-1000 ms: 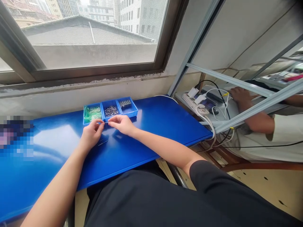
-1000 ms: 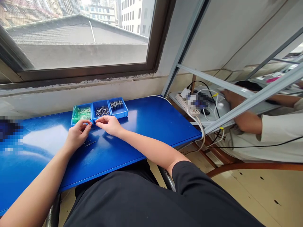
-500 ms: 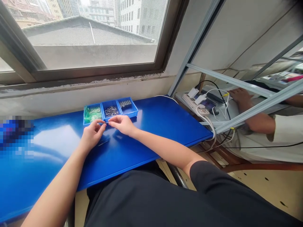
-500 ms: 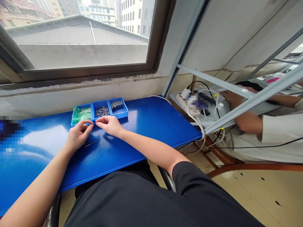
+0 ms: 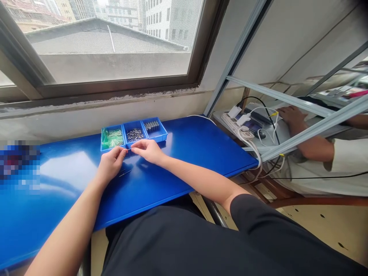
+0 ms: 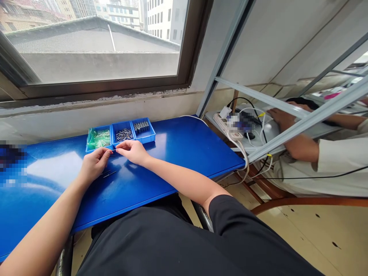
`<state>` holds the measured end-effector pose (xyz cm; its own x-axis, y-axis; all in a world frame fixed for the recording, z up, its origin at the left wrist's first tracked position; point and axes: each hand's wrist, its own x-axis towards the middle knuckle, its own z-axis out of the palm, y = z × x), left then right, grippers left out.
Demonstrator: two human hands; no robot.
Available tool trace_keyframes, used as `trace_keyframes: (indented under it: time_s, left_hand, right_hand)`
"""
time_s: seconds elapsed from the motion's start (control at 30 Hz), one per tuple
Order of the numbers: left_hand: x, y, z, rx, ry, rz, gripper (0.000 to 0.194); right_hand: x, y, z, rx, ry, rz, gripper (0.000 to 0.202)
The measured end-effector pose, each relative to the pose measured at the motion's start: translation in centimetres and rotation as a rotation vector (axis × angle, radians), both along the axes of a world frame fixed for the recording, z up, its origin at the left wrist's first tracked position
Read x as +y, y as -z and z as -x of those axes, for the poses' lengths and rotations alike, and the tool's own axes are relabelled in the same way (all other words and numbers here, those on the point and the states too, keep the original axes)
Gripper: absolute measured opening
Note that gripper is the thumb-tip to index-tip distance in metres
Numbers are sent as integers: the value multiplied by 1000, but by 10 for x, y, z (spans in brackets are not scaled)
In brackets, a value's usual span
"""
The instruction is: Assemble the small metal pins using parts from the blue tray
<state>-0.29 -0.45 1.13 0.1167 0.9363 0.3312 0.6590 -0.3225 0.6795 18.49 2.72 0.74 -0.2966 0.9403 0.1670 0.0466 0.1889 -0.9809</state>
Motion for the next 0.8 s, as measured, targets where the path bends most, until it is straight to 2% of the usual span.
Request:
trace_keyframes:
  time_s: [0.43,0.8]
  left_hand:
    - [-3,0,-2,-57,22,-48,28]
    - [1,0,1,37,-9,-17,34]
  right_hand:
    - [1,0,1,32,-6,29,17]
    - [-2,-1,1,-13,-3,-13,16]
